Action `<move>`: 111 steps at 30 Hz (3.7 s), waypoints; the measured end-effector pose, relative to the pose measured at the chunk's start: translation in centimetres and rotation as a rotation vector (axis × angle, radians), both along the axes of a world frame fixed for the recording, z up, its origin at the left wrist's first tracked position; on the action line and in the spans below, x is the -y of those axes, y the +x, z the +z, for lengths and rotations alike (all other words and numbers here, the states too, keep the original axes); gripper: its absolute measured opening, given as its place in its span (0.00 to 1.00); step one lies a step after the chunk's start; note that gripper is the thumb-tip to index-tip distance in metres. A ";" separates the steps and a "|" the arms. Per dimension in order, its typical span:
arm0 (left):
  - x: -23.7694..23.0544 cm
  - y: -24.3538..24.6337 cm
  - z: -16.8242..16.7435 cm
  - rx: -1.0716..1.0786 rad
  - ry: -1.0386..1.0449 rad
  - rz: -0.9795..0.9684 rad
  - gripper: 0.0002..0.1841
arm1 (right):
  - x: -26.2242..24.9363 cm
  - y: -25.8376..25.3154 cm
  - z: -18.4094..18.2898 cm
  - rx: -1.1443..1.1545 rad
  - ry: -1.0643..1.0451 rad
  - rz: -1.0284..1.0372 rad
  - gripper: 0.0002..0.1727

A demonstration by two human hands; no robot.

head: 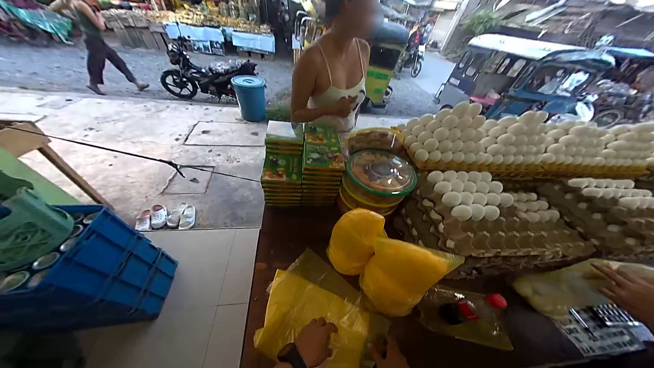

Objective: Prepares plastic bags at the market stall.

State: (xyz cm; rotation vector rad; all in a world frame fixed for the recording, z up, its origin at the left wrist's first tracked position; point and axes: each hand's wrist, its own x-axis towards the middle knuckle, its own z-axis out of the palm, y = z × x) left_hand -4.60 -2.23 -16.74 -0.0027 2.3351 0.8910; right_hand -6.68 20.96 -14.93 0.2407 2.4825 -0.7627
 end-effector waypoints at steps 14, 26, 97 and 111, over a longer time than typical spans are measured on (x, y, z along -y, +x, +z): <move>2.4 2.0 8.3 -0.158 0.351 0.225 0.33 | 4.3 1.5 7.5 -0.340 -0.613 -0.111 0.16; 1.7 2.3 14.8 -0.454 0.493 0.207 0.22 | 5.4 1.1 10.4 -0.417 -1.029 -0.205 0.13; 3.1 0.3 20.3 -0.963 0.929 0.097 0.11 | 4.7 0.4 17.9 -0.947 -0.631 0.568 0.11; 2.2 0.4 19.0 -0.832 0.724 -0.390 0.21 | 0.5 -3.3 17.8 -1.056 -0.747 0.453 0.23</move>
